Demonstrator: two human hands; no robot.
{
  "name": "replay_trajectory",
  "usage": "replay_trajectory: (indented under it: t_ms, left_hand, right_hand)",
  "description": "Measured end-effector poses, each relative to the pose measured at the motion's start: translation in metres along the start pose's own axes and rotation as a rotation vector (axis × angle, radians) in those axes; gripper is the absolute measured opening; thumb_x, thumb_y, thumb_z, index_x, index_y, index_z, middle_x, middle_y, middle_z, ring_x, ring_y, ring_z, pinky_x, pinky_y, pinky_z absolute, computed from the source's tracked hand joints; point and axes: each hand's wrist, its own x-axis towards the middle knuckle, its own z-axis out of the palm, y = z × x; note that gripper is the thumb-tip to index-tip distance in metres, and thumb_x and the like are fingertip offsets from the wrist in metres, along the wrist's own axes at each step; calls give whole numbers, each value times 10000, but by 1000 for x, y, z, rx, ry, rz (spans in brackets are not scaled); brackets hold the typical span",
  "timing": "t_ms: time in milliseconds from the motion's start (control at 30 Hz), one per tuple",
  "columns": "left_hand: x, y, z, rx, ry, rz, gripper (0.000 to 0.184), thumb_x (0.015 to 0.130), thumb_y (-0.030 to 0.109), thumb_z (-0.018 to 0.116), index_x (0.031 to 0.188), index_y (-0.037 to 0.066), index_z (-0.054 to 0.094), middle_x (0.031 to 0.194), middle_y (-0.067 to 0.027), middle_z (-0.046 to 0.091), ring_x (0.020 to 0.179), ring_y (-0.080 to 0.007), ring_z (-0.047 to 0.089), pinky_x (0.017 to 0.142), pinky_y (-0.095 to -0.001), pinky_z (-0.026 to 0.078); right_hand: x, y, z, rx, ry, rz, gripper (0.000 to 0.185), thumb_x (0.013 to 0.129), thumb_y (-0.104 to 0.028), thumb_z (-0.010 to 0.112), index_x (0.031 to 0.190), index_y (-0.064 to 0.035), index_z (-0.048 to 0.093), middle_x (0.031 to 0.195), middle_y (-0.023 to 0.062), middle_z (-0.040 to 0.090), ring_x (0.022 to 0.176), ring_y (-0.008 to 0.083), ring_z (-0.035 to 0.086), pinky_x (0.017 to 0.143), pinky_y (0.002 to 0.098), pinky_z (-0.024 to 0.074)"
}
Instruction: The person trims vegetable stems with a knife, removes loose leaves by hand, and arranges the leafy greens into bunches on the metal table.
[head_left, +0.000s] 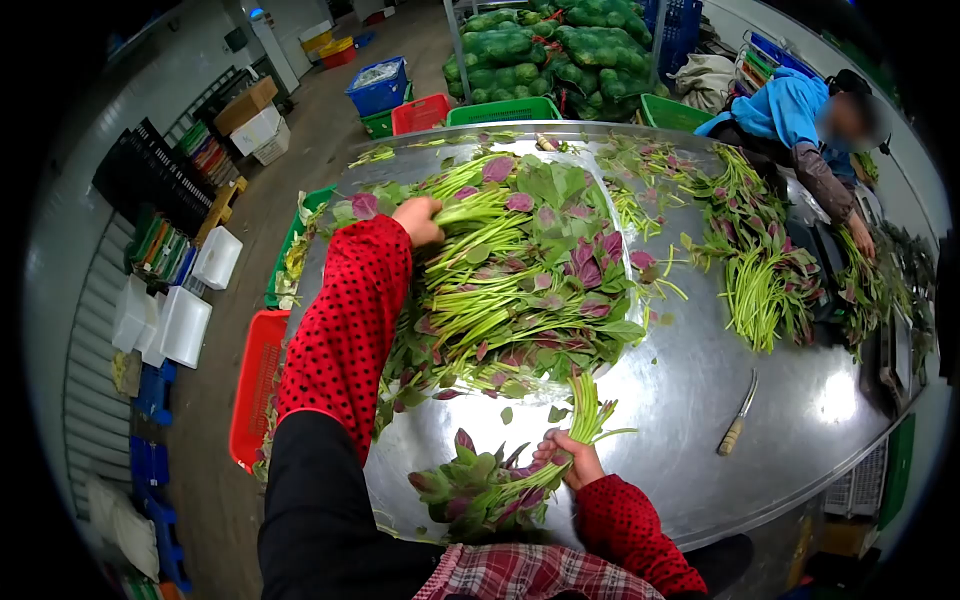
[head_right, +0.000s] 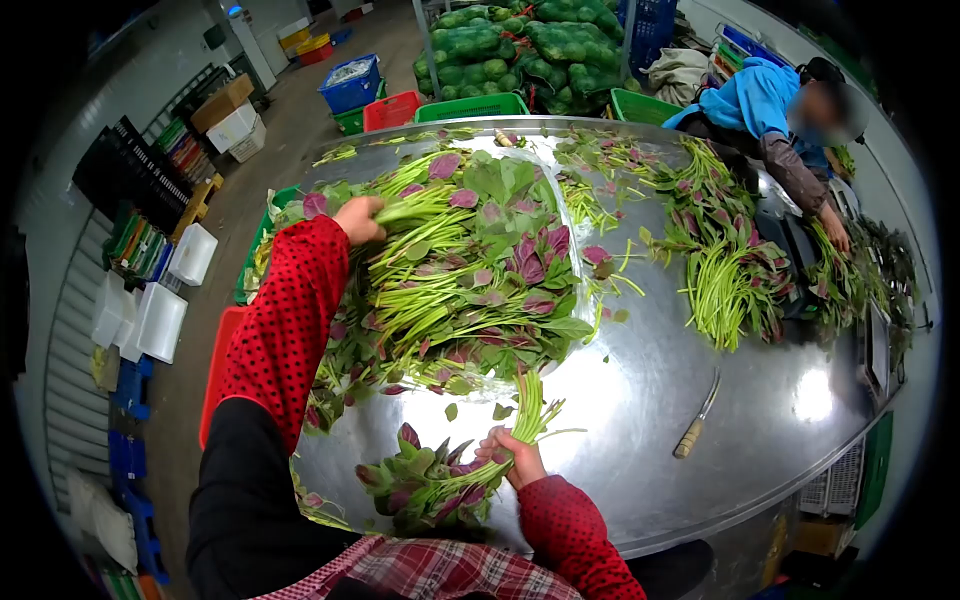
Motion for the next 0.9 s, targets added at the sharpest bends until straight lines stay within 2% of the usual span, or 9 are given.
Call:
replay_trajectory:
  t_ms: [100,167,267,333,533,767,800,867,900]
  left_hand:
    - [20,-3,-5,-318,-116,-93,459,664,239,696,1072,34,653,882,-204,676,873,-326,651,796,-409,498]
    - [10,23,-17,-105,-282,-107,564,629,241,737,1113,-23,620,1032,-221,653,963,-315,633,828,-390,489]
    - [15,18,-8,23,-281,-46,633,586,229,781,1141,-20,605,1091,-228,631,1000,-328,617,843,-389,483]
    - [15,14,-9,84,-182,-26,493,563,185,801,985,-27,661,912,-210,674,879,-312,644,785,-394,491]
    - [4,-15,-68,-365,61,-219,411,607,164,790,947,-37,680,896,-175,685,828,-268,653,750,-346,492]
    - [4,-34,-20,-456,28,-220,497,621,212,767,1029,-47,650,953,-201,669,925,-296,630,832,-368,467]
    - [6,-40,-18,-422,-83,-229,549,618,237,766,1066,-45,622,1005,-220,653,954,-314,625,835,-388,472]
    - [-15,14,-47,2,-132,-353,579,629,207,770,1130,-19,589,1025,-182,646,968,-290,607,846,-362,466]
    - [13,-25,-24,110,-201,-314,638,606,234,790,1153,-7,568,1063,-201,631,1001,-310,602,836,-384,478]
  right_hand:
    - [-3,0,0,-9,9,12,187,909,-166,569,1000,-2,569,852,130,651,816,280,664,773,403,554]
    - [-3,-1,1,7,-7,18,205,909,-166,571,1013,10,562,860,146,653,818,287,667,772,411,557]
    - [-5,-2,3,-31,2,11,215,911,-169,569,1025,13,559,864,147,653,821,288,668,772,404,557]
    - [-6,-1,3,-23,-10,6,216,912,-169,567,1026,14,559,866,148,653,821,291,668,770,408,556]
    - [-4,-1,0,-10,-18,13,204,909,-156,575,1017,17,559,862,147,647,809,294,669,748,411,558]
    - [-4,-1,-1,-2,-34,28,227,908,-179,583,1020,17,563,859,146,656,825,299,669,777,415,553]
    - [-5,-2,0,-13,-24,27,225,906,-178,586,1019,16,563,860,144,657,825,296,668,778,414,551]
    - [-1,-1,0,-19,-11,30,223,903,-176,592,1017,14,563,860,140,658,825,292,667,781,416,546]
    - [0,2,-4,-15,6,27,222,901,-175,594,1017,13,563,859,139,658,825,290,666,784,419,543]
